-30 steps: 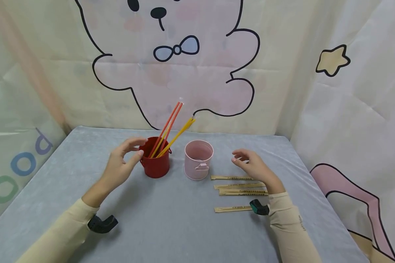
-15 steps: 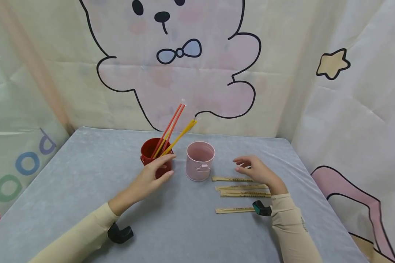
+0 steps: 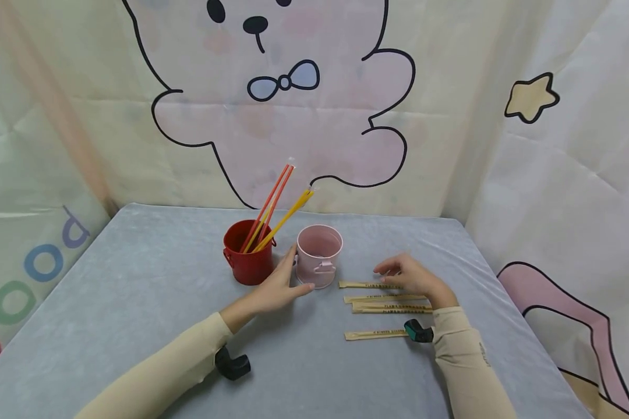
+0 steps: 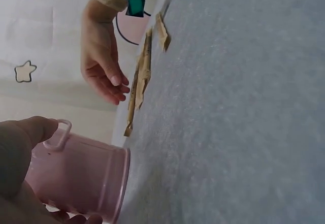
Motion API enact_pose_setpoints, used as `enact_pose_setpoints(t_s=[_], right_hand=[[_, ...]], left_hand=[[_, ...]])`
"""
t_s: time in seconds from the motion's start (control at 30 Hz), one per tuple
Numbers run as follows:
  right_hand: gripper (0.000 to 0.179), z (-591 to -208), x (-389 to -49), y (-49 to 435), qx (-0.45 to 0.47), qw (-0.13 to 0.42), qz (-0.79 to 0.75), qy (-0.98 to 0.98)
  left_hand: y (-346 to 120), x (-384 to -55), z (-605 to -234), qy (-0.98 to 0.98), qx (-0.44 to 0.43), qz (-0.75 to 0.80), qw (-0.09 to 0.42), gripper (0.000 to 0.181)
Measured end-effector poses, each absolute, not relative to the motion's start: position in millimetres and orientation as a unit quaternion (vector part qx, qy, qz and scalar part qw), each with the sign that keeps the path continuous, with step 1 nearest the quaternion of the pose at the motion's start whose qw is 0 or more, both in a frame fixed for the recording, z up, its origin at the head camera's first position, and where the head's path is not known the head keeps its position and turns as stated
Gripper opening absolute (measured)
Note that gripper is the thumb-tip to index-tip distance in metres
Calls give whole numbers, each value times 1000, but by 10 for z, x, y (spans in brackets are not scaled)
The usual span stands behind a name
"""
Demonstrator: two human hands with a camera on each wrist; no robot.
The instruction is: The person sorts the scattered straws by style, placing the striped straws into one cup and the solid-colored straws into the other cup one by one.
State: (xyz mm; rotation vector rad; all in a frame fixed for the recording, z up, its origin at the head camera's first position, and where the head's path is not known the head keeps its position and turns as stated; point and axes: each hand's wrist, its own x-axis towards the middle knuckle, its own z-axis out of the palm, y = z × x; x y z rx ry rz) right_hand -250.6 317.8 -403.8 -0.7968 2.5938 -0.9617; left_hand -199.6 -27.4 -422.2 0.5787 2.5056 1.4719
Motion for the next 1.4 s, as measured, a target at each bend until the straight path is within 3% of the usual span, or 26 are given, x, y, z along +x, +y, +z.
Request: enact_pose_setpoints(t_s=[0.27, 0.5, 0.9, 1.17, 1.4], right_hand=[[26, -4152, -2538, 3209, -269, 164, -325, 892], [21, -4247, -2579, 3210, -266, 162, -341, 887], [3, -4186, -2574, 3177, -276, 156, -322, 892], [4, -4148, -2519, 3164, -263, 171, -322, 893], [4, -4054, -2516, 3212, -272, 120, -305, 905]], left_hand=[[-189, -2188, -4387, 816, 176, 547, 66, 93], [-172, -2257, -4514, 790, 143, 591, 82, 86], [-209, -2336, -4559, 797, 183, 571, 75, 81], [-208, -2312, -4572, 797, 180, 570, 84, 81], [-211, -2350, -4598, 789, 185, 580, 85, 81]])
